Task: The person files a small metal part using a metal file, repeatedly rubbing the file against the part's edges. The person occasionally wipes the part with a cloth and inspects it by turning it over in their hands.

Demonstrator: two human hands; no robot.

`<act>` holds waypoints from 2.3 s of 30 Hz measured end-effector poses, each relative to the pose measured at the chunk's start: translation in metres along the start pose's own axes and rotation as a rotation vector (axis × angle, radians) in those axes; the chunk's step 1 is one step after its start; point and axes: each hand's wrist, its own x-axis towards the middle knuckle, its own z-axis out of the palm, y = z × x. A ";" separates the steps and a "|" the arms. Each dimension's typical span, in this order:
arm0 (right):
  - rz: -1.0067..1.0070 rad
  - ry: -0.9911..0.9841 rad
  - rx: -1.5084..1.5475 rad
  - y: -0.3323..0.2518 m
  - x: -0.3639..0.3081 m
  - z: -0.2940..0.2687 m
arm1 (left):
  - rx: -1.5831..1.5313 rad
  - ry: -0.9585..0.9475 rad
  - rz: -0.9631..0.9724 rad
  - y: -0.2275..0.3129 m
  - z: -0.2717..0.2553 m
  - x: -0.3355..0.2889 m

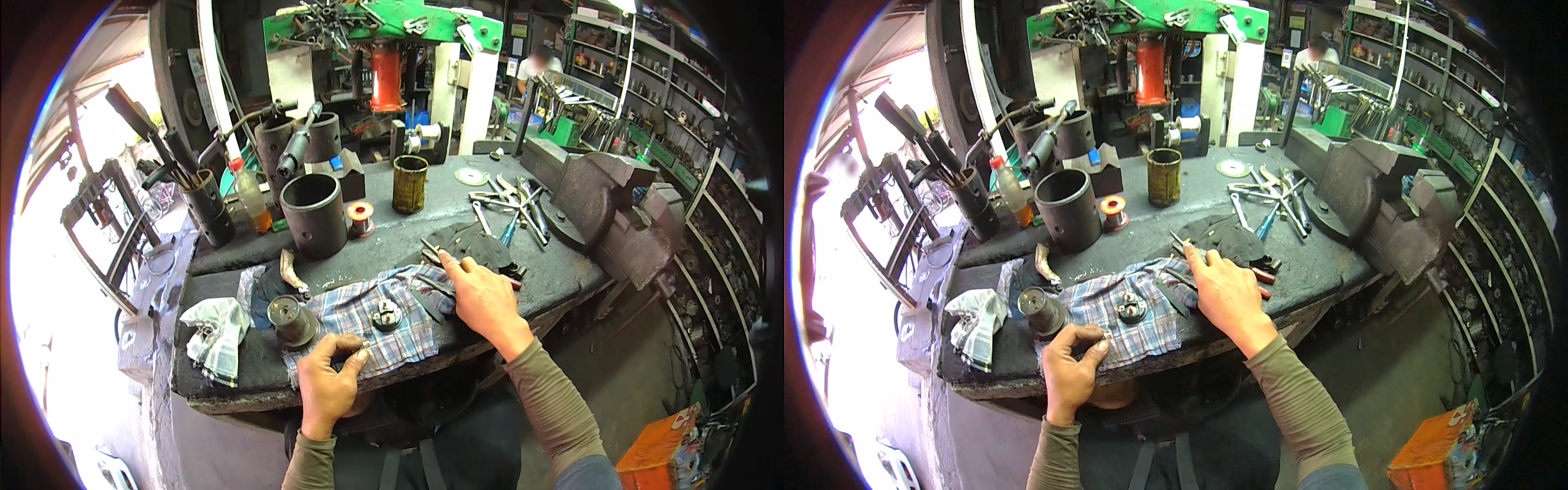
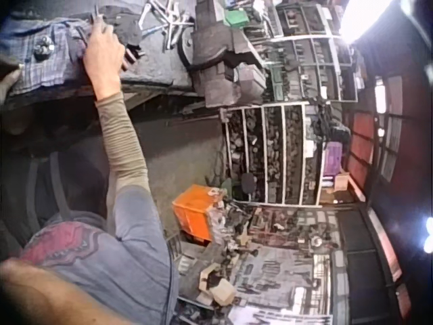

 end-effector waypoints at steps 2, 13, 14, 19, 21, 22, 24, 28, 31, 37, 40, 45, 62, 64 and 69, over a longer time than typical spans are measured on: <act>-0.078 0.148 -0.028 0.002 0.000 -0.005 | -0.016 0.017 -0.014 -0.001 0.000 0.000; 0.745 -0.147 0.463 0.040 -0.354 0.010 | 0.295 0.126 0.236 -0.001 0.015 -0.006; 0.937 -0.237 0.480 0.042 -0.417 0.034 | 0.321 0.141 0.250 0.001 0.019 -0.006; 1.408 -0.392 0.766 -0.031 -0.528 0.062 | 0.458 0.133 0.302 -0.002 0.016 -0.008; 1.236 -0.427 0.760 -0.043 -0.519 0.024 | 0.445 0.107 0.283 -0.002 0.012 -0.012; 1.065 -0.467 0.675 -0.047 -0.495 -0.008 | 0.451 0.107 0.293 -0.002 0.009 -0.012; 0.868 -0.378 0.622 -0.061 -0.475 -0.042 | 0.440 0.120 0.307 0.002 0.006 -0.012; 1.080 -0.459 0.758 -0.086 -0.436 -0.067 | 0.546 0.266 0.412 0.008 0.010 -0.037; 1.150 -0.452 0.900 -0.077 -0.440 -0.059 | 0.459 0.084 0.436 0.022 0.022 -0.080; 1.090 -0.423 0.868 -0.076 -0.439 -0.040 | 0.406 -0.995 0.076 -0.041 0.081 -0.249; 1.257 -0.441 1.010 -0.077 -0.429 -0.050 | 0.260 -1.017 0.033 -0.049 0.084 -0.255; 1.306 -0.512 1.100 -0.062 -0.435 -0.048 | -0.017 -0.979 -0.069 -0.050 0.093 -0.257; 1.292 -0.717 1.405 0.003 -0.509 -0.061 | -0.061 -1.164 -0.354 -0.034 0.108 -0.244; 1.165 -0.693 1.298 -0.011 -0.512 -0.035 | -0.038 -1.233 -0.333 -0.034 0.108 -0.240; 1.030 -0.679 1.085 -0.029 -0.469 -0.042 | -0.030 -1.228 -0.393 -0.037 0.104 -0.236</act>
